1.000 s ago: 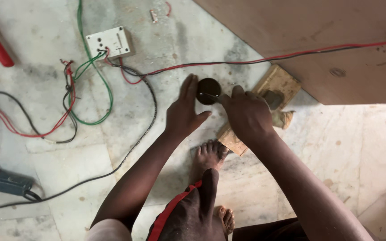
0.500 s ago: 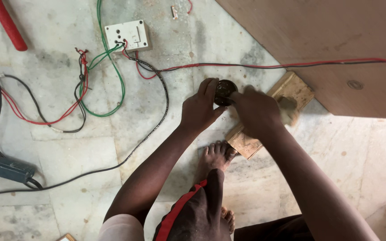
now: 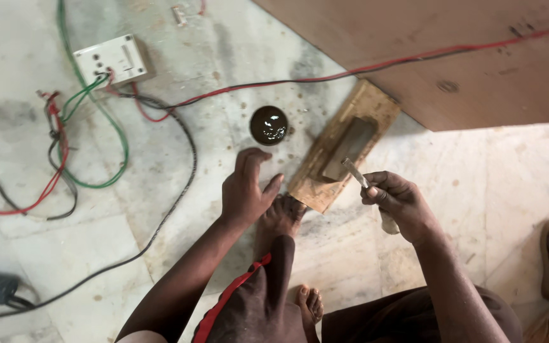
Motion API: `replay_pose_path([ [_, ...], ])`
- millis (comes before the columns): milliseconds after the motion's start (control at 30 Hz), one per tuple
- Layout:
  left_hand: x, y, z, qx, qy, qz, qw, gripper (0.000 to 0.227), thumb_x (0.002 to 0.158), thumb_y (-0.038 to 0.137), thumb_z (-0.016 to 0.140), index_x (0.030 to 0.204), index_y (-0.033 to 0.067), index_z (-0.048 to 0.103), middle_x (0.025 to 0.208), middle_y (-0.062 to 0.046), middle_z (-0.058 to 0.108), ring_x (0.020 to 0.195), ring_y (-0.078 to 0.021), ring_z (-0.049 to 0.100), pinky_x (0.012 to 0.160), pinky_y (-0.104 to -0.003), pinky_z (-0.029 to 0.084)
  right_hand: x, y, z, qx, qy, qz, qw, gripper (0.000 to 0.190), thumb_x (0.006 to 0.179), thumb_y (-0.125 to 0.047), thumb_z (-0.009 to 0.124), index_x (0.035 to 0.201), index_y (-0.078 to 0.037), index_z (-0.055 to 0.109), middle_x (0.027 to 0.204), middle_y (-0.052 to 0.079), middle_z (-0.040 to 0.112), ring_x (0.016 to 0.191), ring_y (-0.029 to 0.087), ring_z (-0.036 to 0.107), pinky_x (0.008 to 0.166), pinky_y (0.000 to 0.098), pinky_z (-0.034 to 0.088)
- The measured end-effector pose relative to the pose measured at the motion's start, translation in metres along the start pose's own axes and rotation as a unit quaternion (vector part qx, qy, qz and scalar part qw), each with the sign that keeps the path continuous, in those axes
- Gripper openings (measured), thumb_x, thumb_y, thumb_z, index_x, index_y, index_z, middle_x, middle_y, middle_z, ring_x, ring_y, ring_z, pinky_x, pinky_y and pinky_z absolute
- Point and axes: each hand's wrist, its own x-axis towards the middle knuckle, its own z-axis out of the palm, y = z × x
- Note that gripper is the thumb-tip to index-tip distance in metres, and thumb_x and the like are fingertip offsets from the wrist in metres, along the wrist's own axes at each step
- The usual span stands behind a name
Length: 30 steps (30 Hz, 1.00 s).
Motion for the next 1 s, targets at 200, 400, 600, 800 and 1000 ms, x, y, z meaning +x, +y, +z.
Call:
replay_pose_path([
  [200,-0.012,0.018,0.031,-0.011,-0.132,0.149,0.980,0.027,0.091,0.018,0.079,0.111,0.0068,0.064,0.116,-0.008,0.066,0.081,-0.0220,0.074,0.067,-0.034,0.062,-0.006,0.025,-0.009,-0.030,0.028,-0.040,0.998,0.030,0.099,-0.019,0.066,0.124,-0.003,0.067,0.098,0.004,0.070,0.091,0.013,0.064,0.085,0.0322,0.055],
  [400,-0.014,0.030,0.088,0.015,-0.234,0.289,0.928,0.049,0.093,0.018,0.075,0.134,-0.0039,0.060,0.141,-0.020,0.059,0.078,-0.0235,0.073,0.055,-0.030,0.060,-0.005,0.013,0.005,-0.309,0.128,0.010,0.942,0.029,0.101,-0.026,0.065,0.128,-0.015,0.065,0.098,0.014,0.075,0.089,0.023,0.071,0.080,0.0378,0.056],
  [600,-0.004,0.043,0.109,0.068,-0.259,0.258,0.928,0.075,0.087,0.012,0.070,0.153,-0.0066,0.039,0.163,-0.028,0.032,0.069,-0.0257,0.074,0.062,-0.035,0.063,0.003,0.001,0.009,-0.483,0.131,-0.081,0.862,0.032,0.101,-0.028,0.059,0.133,-0.022,0.062,0.112,0.009,0.070,0.093,0.033,0.070,0.073,0.0458,0.056],
  [800,0.003,0.051,0.109,0.129,-0.283,0.201,0.929,0.075,0.085,0.006,0.061,0.154,-0.0075,0.035,0.164,-0.032,0.024,0.065,-0.0287,0.074,0.060,-0.040,0.062,0.009,-0.008,0.012,-0.559,0.092,-0.104,0.818,0.042,0.102,-0.020,0.057,0.143,-0.030,0.056,0.100,0.011,0.065,0.086,0.034,0.069,0.068,0.0461,0.056],
  [1000,0.002,0.063,0.114,0.095,-0.321,0.168,0.927,0.073,0.087,0.007,0.058,0.151,-0.0164,0.030,0.158,-0.048,0.017,0.058,-0.0300,0.072,0.057,-0.042,0.062,0.012,0.002,0.011,-0.530,0.091,-0.141,0.831,0.035,0.101,-0.020,0.057,0.136,-0.020,0.055,0.111,0.013,0.068,0.093,0.038,0.069,0.073,0.0478,0.056],
])
